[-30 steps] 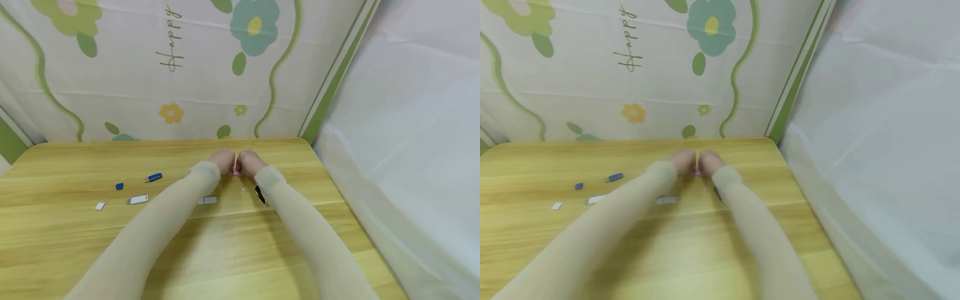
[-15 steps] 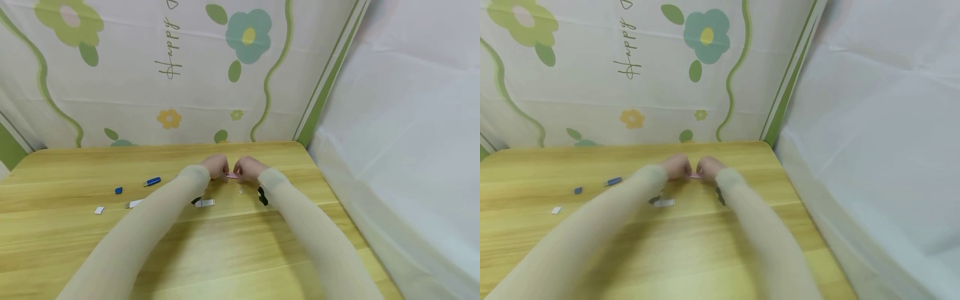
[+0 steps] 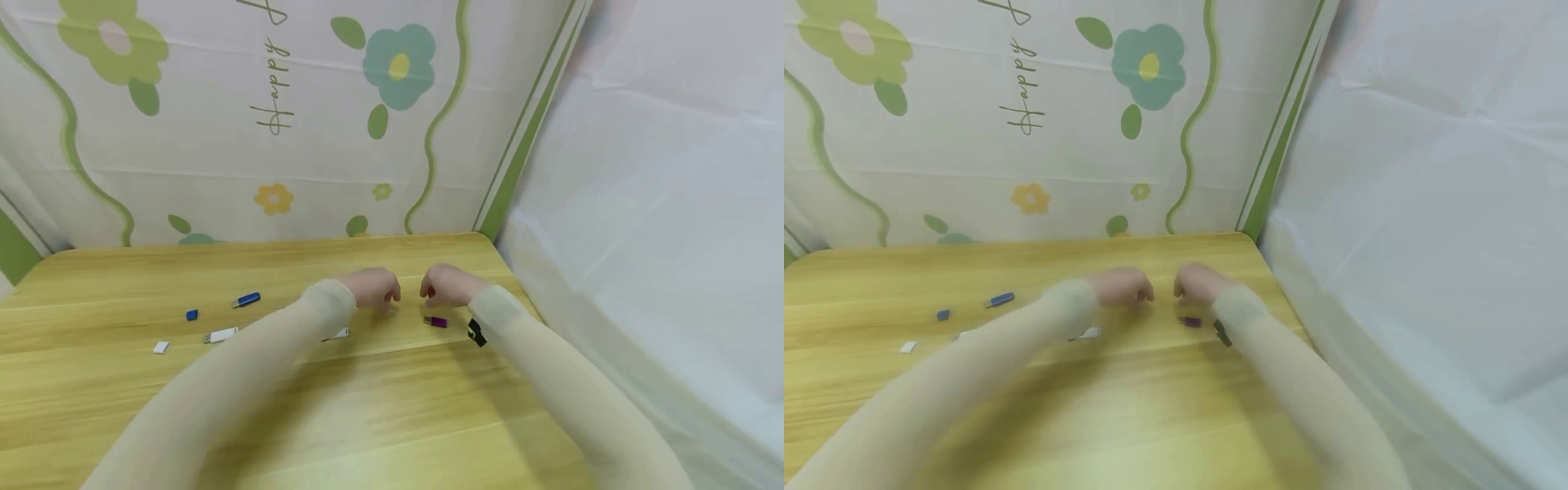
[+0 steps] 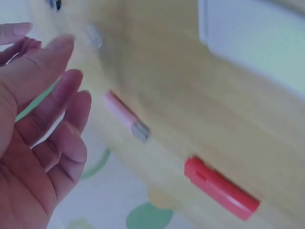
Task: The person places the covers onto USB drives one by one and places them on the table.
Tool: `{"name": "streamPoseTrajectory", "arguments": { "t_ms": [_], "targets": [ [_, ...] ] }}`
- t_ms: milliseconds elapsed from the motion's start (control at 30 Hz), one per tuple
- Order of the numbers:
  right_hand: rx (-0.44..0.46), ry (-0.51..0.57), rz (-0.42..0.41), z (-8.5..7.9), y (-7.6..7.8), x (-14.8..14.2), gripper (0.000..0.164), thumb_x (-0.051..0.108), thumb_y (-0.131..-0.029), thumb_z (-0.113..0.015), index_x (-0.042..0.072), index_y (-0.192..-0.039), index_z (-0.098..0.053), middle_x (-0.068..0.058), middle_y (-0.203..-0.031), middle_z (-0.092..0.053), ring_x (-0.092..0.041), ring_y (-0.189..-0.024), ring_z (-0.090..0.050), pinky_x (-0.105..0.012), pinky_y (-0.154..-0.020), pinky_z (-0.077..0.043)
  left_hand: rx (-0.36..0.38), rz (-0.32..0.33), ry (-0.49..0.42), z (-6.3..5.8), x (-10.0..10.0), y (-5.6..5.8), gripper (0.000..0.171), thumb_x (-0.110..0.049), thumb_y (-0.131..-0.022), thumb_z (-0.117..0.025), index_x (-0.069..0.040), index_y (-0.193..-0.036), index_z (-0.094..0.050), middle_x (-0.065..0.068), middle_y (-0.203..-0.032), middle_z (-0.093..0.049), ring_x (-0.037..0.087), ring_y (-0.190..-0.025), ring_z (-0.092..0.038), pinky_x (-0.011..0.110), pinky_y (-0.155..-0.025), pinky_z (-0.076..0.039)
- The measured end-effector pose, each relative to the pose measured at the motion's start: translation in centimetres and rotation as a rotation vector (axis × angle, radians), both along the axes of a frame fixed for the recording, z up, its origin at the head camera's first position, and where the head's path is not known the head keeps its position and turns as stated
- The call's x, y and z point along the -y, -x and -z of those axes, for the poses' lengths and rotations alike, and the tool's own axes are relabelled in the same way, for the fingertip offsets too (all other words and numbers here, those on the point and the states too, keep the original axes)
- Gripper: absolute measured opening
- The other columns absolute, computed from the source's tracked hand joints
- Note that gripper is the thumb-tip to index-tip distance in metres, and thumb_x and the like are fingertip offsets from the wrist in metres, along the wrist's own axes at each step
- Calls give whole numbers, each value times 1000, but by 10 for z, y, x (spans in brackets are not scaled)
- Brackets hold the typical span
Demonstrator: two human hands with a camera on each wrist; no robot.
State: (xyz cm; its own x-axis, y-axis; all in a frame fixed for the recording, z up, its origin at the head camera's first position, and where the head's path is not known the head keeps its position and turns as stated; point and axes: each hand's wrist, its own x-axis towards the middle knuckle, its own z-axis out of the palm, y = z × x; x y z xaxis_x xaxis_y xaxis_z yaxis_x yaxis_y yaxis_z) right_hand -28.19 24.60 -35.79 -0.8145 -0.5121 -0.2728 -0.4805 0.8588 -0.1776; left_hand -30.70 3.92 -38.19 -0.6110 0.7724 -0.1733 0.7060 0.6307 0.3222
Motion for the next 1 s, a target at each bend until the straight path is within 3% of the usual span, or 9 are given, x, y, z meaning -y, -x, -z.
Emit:
{"name": "streamPoseTrajectory", "arguments": {
  "t_ms": [267, 467, 733, 833, 1000],
  "targets": [
    [-31, -10, 9, 22, -22, -13, 20, 20, -89, -75, 6, -104, -75, 1, -91, -66, -14, -82, -59, -34, -79, -52, -50, -35, 62, 17, -4, -3, 23, -12, -85, -78, -12, -108, -76, -3, -94, -69, 11, -85, -60, 29, -82, -51],
    [-75, 21, -39, 32, -30, -20, 3, 15, -87, -76, 12, -87, -76, 5, -79, -64, -11, -72, -54, -32, -70, -49, -50, -13, 55, 19, -5, -5, 11, -8, -86, -75, -16, -93, -77, -7, -88, -70, 10, -81, -62, 27, -78, -52],
    [-151, 50, -69, 41, -38, -17, 15, 15, -90, -74, 14, -76, -72, 7, -72, -62, -8, -63, -52, -28, -63, -48, -82, -9, 77, 21, -5, -7, 6, -16, -89, -75, -12, -94, -75, -3, -88, -69, 10, -81, -62, 26, -77, -53],
    [-159, 47, -55, 40, -42, -16, 19, 16, -91, -73, 14, -72, -70, 8, -68, -59, -8, -61, -51, -27, -61, -46, -78, -11, 86, 19, -5, -10, 4, -13, -89, -74, -11, -86, -73, -4, -79, -67, 9, -71, -58, 24, -68, -51],
    [-180, 28, -59, 39, -47, -15, 24, 16, -89, -73, 16, -66, -65, 8, -61, -54, -7, -55, -46, -25, -54, -43, -52, -3, 81, 15, -4, -15, 15, -8, -85, -69, -12, -70, -67, -3, -66, -62, 11, -58, -51, 25, -58, -47]
  ]
}}
